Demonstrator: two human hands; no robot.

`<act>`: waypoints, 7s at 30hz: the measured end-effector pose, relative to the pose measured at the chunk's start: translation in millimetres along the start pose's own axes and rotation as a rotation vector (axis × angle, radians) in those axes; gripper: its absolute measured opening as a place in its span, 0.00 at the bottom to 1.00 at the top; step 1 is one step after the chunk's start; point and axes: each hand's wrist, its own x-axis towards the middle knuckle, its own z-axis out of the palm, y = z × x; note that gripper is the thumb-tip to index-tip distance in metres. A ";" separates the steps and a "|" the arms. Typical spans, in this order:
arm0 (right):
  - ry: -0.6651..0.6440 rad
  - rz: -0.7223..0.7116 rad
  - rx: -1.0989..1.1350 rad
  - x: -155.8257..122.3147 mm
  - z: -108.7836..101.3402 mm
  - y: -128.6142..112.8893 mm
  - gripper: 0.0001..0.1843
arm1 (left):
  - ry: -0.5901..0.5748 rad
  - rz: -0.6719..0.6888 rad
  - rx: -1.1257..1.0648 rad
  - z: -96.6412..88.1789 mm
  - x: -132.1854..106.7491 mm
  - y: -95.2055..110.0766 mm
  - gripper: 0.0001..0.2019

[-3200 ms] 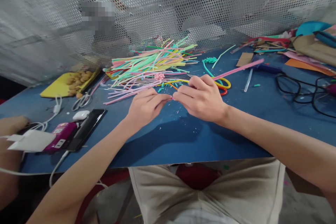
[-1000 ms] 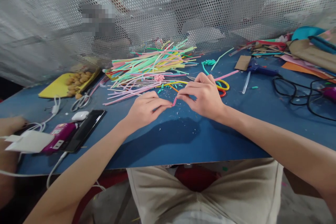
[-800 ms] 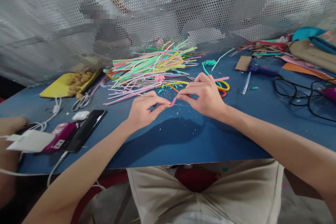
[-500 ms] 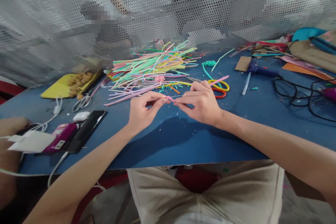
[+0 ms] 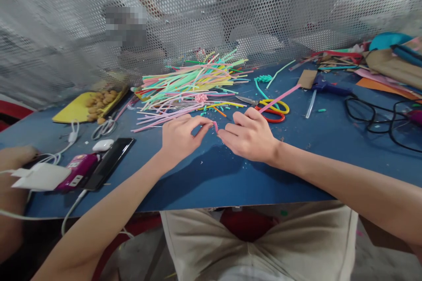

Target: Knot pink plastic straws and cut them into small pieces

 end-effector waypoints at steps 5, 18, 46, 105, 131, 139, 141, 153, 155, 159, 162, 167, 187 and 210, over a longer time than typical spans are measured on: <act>0.001 0.038 0.013 -0.3 2.9 4.8 0.07 | -0.050 0.199 0.098 0.4 4.2 -8.0 0.11; -0.039 0.418 0.331 -3.8 11.2 17.1 0.09 | -0.187 0.284 -0.200 -3.1 6.3 -11.4 0.08; -0.044 0.164 0.166 -5.9 8.5 -0.9 0.08 | 0.024 0.154 0.056 -1.7 2.5 -11.5 0.09; 0.100 0.328 0.290 -5.0 8.9 27.1 0.06 | 0.026 0.115 -0.426 -11.6 9.4 -8.0 0.05; 0.027 0.170 0.202 -4.9 2.2 1.3 0.08 | 0.125 0.218 0.040 -8.3 6.7 -14.0 0.05; 0.079 0.173 0.119 -2.4 -3.6 20.3 0.07 | 0.003 0.369 0.051 -10.5 8.4 -12.4 0.07; 0.070 0.220 0.176 -2.0 -2.2 21.2 0.07 | -0.036 0.371 -0.017 -10.9 8.8 -11.7 0.07; -0.017 0.326 0.444 -2.5 5.8 19.7 0.09 | -0.093 0.063 -0.583 -10.8 5.9 -0.3 0.06; -0.020 0.309 0.465 -2.7 7.1 17.4 0.09 | -0.059 -0.004 -0.625 -10.4 5.0 2.8 0.07; -0.055 0.270 0.467 -3.9 7.8 10.4 0.09 | 0.011 -0.120 -0.618 -8.4 3.9 6.6 0.08; -0.070 0.258 0.471 -5.0 7.5 5.1 0.10 | 0.054 -0.138 -0.554 -7.2 4.3 8.5 0.08; -0.094 0.231 0.388 -6.0 7.4 1.4 0.10 | 0.093 -0.080 -0.333 -3.9 4.4 6.7 0.08; 0.019 0.217 0.194 -6.5 3.8 29.8 0.14 | -0.069 0.252 -0.113 -8.1 6.7 -12.5 0.06; 0.009 0.319 0.333 -7.1 7.3 -1.9 0.07 | 0.102 -0.059 -0.223 -6.8 6.9 1.7 0.09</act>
